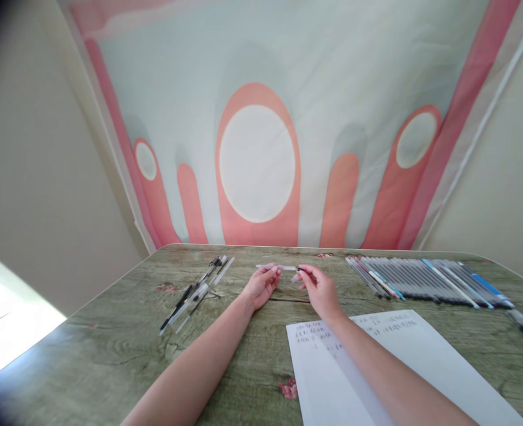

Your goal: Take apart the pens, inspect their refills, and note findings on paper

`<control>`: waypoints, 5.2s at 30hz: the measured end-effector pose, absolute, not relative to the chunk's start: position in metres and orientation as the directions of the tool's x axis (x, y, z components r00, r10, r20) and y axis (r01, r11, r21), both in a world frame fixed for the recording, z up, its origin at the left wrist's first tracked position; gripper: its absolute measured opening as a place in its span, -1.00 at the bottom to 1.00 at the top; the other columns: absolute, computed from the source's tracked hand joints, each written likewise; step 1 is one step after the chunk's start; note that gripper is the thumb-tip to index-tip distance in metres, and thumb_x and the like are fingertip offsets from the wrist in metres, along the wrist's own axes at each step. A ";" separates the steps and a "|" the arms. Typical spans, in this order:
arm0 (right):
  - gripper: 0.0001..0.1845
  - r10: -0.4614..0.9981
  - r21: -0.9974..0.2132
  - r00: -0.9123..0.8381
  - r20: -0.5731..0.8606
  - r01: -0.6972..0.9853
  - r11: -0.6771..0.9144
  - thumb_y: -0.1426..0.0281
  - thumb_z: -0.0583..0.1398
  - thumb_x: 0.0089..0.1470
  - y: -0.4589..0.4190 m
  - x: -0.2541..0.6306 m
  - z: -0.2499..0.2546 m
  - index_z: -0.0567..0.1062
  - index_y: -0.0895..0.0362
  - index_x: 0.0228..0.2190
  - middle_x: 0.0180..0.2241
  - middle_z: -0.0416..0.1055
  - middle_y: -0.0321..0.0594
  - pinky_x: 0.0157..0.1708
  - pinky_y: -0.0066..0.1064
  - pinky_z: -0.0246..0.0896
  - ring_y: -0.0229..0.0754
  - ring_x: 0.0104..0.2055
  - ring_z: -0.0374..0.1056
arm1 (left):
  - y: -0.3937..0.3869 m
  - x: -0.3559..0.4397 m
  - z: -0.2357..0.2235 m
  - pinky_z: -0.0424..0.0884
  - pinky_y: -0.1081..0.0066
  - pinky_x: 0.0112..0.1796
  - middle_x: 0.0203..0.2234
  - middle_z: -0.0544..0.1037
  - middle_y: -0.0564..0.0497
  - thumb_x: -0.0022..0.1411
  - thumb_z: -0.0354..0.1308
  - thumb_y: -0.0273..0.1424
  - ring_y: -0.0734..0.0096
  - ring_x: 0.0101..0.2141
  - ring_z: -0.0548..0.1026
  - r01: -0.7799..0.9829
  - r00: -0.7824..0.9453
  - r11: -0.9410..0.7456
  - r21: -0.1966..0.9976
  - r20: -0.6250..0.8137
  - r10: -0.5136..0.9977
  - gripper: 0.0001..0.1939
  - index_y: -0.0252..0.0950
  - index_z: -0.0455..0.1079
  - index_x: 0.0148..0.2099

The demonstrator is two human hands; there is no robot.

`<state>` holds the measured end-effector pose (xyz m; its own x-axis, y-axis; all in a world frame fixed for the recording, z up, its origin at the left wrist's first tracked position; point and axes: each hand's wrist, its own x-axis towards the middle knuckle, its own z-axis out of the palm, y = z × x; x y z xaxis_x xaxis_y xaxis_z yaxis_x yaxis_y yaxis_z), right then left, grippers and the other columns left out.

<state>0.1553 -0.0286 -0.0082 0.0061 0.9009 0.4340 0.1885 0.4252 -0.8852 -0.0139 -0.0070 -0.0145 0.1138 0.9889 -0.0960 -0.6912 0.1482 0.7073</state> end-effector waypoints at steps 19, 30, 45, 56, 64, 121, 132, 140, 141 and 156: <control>-0.64 0.890 -0.867 -0.019 0.455 0.217 0.448 0.16 0.08 -0.02 -0.028 0.156 -0.013 0.41 0.13 -0.25 -0.33 0.43 -0.11 -0.55 -0.36 0.32 -0.11 -0.36 0.38 | -0.009 -0.013 -0.015 0.36 0.59 -0.39 -0.38 0.48 -0.06 -0.04 0.21 -0.57 0.58 -0.44 0.44 -0.655 0.124 0.129 0.744 -0.062 0.990 -0.81 -0.39 0.29 -0.32; -0.63 0.902 -0.876 -0.027 0.430 0.229 0.424 0.15 0.09 -0.03 -0.030 0.156 -0.010 0.43 0.14 -0.26 -0.41 0.44 -0.12 -0.58 -0.37 0.33 -0.12 -0.42 0.38 | -0.010 -0.012 -0.013 0.36 0.59 -0.40 -0.36 0.48 -0.07 -0.06 0.22 -0.57 0.58 -0.45 0.44 -0.631 0.131 0.119 0.767 -0.045 0.990 -0.80 -0.38 0.29 -0.33; -0.63 0.914 -0.874 -0.053 0.401 0.277 0.400 0.11 0.04 0.00 -0.028 0.160 -0.013 0.41 0.16 -0.40 -0.50 0.44 -0.17 -0.63 -0.43 0.24 -0.20 -0.55 0.35 | -0.011 -0.013 -0.013 0.33 0.59 -0.41 -0.30 0.48 -0.07 -0.07 0.24 -0.50 0.59 -0.43 0.44 -0.595 0.179 0.104 0.797 0.006 0.984 -0.75 -0.37 0.28 -0.30; -0.59 0.930 -0.890 -0.072 0.362 0.270 0.367 0.08 -0.07 0.06 -0.027 0.158 -0.017 0.35 0.14 -0.37 -0.47 0.41 -0.18 -0.63 -0.44 0.19 -0.24 -0.60 0.31 | -0.012 -0.012 -0.014 0.31 0.61 -0.43 -0.30 0.48 -0.06 -0.06 0.24 -0.47 0.62 -0.45 0.42 -0.591 0.170 0.078 0.803 0.029 0.985 -0.75 -0.36 0.28 -0.28; -0.66 0.900 -0.819 -0.109 0.421 0.382 0.429 0.12 -0.06 0.07 -0.025 0.159 -0.015 0.31 0.10 -0.42 -0.51 0.38 -0.23 -0.58 -0.43 0.18 -0.23 -0.57 0.31 | -0.011 -0.011 -0.014 0.30 0.62 -0.44 -0.33 0.49 -0.06 -0.08 0.26 -0.47 0.63 -0.47 0.42 -0.566 0.167 0.061 0.822 0.042 0.985 -0.72 -0.35 0.27 -0.29; -0.62 0.913 -0.830 -0.108 0.394 0.385 0.404 0.11 -0.12 0.09 -0.031 0.158 -0.011 0.30 0.09 -0.49 -0.56 0.37 -0.26 -0.57 -0.42 0.17 -0.24 -0.61 0.28 | -0.013 -0.010 -0.013 0.27 0.59 -0.46 -0.34 0.49 -0.01 -0.11 0.27 -0.43 0.67 -0.53 0.38 -0.560 0.158 0.058 0.827 0.038 0.987 -0.69 -0.34 0.28 -0.28; -0.55 0.929 -0.877 -0.151 0.339 0.308 0.370 0.08 -0.13 0.08 -0.031 0.159 -0.012 0.28 0.10 -0.58 -0.65 0.31 -0.31 -0.60 -0.44 0.16 -0.26 -0.64 0.25 | -0.014 -0.009 -0.010 0.27 0.59 -0.46 -0.36 0.49 0.00 -0.12 0.28 -0.43 0.67 -0.54 0.37 -0.562 0.169 0.068 0.824 0.034 0.985 -0.69 -0.33 0.28 -0.29; -0.69 0.906 -0.843 -0.100 0.412 0.335 0.421 0.15 -0.08 0.08 -0.031 0.159 -0.010 0.28 0.08 -0.48 -0.62 0.32 -0.30 -0.58 -0.43 0.15 -0.23 -0.60 0.26 | -0.014 -0.008 -0.009 0.27 0.59 -0.47 -0.34 0.49 -0.01 -0.14 0.29 -0.44 0.68 -0.55 0.36 -0.555 0.151 0.061 0.829 0.028 0.988 -0.68 -0.33 0.27 -0.31; -0.69 0.904 -0.836 -0.102 0.415 0.351 0.423 0.15 -0.08 0.08 -0.031 0.159 -0.010 0.28 0.08 -0.49 -0.63 0.31 -0.31 -0.58 -0.43 0.15 -0.23 -0.60 0.26 | -0.014 -0.008 -0.009 0.27 0.60 -0.46 -0.33 0.49 -0.01 -0.14 0.29 -0.43 0.68 -0.55 0.36 -0.549 0.157 0.059 0.834 0.034 0.987 -0.69 -0.33 0.28 -0.31; -0.60 0.903 -0.808 -0.143 0.405 0.407 0.427 0.13 -0.13 0.11 -0.026 0.163 -0.014 0.26 0.08 -0.57 -0.70 0.29 -0.32 -0.56 -0.45 0.13 -0.26 -0.63 0.23 | -0.015 -0.005 -0.006 0.26 0.60 -0.47 -0.34 0.48 0.02 -0.11 0.26 -0.39 0.69 -0.54 0.35 -0.490 0.182 0.025 0.872 0.074 0.980 -0.69 -0.32 0.25 -0.29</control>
<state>0.1631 -0.0264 -0.0135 -0.1429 0.9031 0.4050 0.4068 0.4266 -0.8078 -0.0049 -0.0153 -0.0063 0.1822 0.9805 0.0741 -0.4897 0.0251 0.8715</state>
